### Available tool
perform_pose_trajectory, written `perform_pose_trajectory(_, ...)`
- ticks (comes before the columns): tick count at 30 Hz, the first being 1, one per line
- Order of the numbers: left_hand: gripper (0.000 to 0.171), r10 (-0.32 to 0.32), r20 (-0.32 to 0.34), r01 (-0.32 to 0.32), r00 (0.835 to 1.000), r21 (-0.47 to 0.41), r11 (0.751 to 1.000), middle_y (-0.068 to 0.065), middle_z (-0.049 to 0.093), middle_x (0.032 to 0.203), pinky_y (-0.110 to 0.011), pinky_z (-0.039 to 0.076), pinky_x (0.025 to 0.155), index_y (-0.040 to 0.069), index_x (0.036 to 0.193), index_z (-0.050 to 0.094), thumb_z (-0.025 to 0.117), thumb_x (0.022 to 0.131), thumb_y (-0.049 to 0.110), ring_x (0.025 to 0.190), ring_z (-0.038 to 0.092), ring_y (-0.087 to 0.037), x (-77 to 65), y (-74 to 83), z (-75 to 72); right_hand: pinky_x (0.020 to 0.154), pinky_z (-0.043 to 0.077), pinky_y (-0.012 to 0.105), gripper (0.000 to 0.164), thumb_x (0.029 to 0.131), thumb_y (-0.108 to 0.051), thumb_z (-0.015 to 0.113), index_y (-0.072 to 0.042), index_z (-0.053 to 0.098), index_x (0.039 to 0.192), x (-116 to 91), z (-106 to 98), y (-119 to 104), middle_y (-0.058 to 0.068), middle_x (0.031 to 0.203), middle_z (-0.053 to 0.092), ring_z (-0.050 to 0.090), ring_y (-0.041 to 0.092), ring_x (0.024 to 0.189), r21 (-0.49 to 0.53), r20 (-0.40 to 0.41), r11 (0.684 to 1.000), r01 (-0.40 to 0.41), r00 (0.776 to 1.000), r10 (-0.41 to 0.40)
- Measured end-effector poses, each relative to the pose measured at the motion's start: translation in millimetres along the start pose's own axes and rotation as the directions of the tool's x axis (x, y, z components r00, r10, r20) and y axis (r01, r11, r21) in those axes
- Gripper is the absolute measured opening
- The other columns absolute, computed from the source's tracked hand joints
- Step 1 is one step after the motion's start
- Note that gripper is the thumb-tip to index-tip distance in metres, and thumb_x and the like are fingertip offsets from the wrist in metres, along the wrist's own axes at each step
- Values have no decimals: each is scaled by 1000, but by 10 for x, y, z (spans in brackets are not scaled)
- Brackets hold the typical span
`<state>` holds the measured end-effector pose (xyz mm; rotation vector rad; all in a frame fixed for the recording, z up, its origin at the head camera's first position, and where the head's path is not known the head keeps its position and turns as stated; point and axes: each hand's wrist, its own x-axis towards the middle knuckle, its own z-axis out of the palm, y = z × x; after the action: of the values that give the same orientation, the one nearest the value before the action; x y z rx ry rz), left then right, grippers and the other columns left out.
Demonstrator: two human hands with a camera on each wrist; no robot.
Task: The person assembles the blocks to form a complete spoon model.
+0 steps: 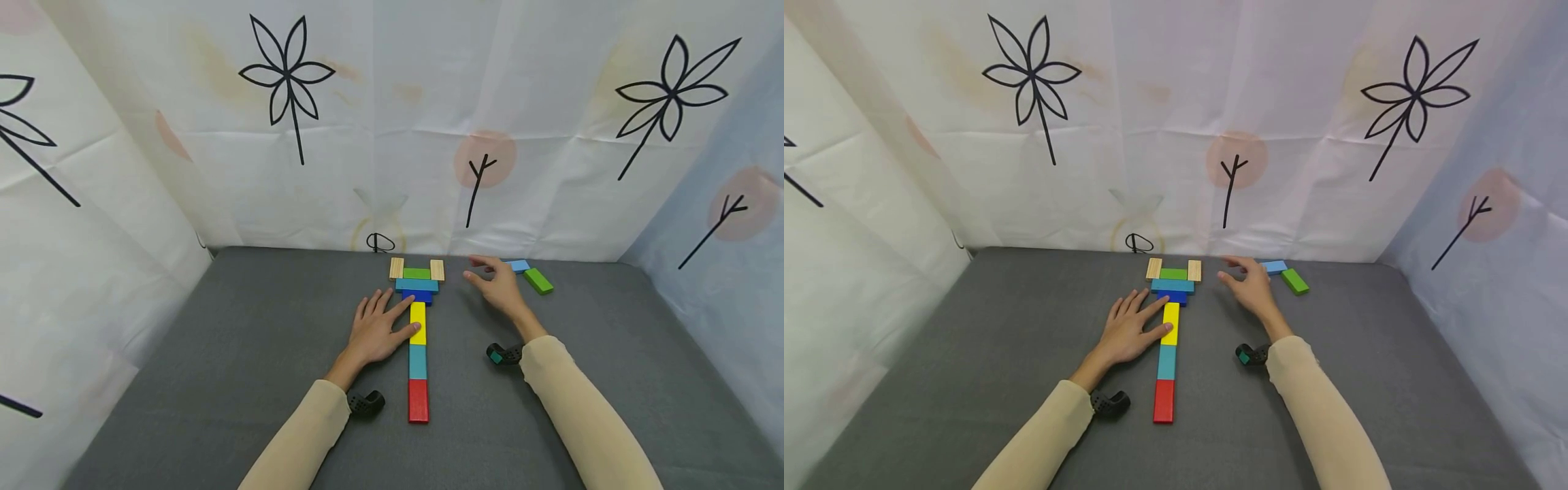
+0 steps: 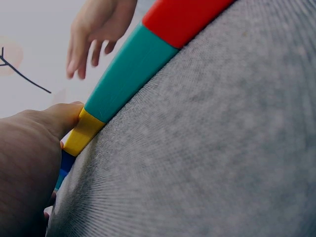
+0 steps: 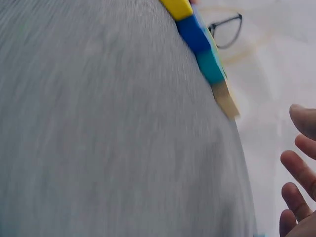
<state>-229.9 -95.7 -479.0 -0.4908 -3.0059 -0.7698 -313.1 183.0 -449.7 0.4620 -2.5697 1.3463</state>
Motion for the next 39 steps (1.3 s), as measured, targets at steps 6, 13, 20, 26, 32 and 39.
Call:
perform_pose_trajectory(6, 65, 5, -4, -5, 1000, -2, 1000, -13, 25, 166, -57, 4, 122, 32, 158, 40, 49, 100, 61, 154, 14, -35, -7, -6, 1, 99, 41, 59, 47, 98, -16, 70, 5, 58, 138, -169, -244, 201, 29, 132, 57, 48, 46, 120, -7, -88, 996, -85, 993, 84)
perform_pose_trajectory(13, 65, 20, -15, -20, 1000, -13, 1000, -15, 26, 165, -58, 4, 121, 30, 157, 41, 49, 100, 61, 153, 15, -37, -1, -23, 29, 105, 32, 63, 47, 95, -13, 73, 7, 59, 135, -321, -466, 353, 32, 136, 50, 38, 50, 127, -26, -261, 985, -168, 953, 155)
perform_pose_trajectory(20, 65, 19, -13, -19, 1000, -10, 1000, -14, 25, 165, -58, 4, 121, 31, 157, 41, 48, 100, 61, 154, 14, -36, 2, -29, 34, 101, 28, 64, 57, 94, -16, 74, 5, 54, 142, -429, -597, 471, 34, 145, 41, 32, 50, 126, -56, -380, 953, -298, 889, 255)
perform_pose_trajectory(26, 65, 11, -7, -11, 1000, -1, 1000, -13, 25, 165, -57, 4, 122, 32, 157, 40, 48, 100, 62, 154, 13, -36, -1, -18, 17, 105, 25, 65, 65, 96, -22, 72, 7, 46, 148, -461, -622, 517, 35, 143, 43, 35, 52, 128, -97, -349, 923, -372, 881, 319)
perform_pose_trajectory(32, 65, 6, -3, -6, 1000, 8, 1000, -13, 24, 166, -57, 3, 122, 33, 158, 40, 48, 100, 63, 154, 13, -35, 1, -18, 24, 103, 19, 67, 63, 97, -23, 71, 8, 46, 147, -446, -581, 506, 33, 142, 49, 34, 52, 129, -134, -351, 903, -408, 872, 342)
perform_pose_trajectory(39, 66, 11, -6, -11, 1000, 1, 1000, -13, 24, 166, -57, 3, 122, 33, 158, 39, 49, 100, 62, 154, 13, -35, 1, -27, 25, 103, 20, 65, 52, 99, -17, 67, 7, 52, 143, -424, -550, 554, 33, 141, 50, 32, 52, 131, -145, -372, 898, -416, 864, 340)
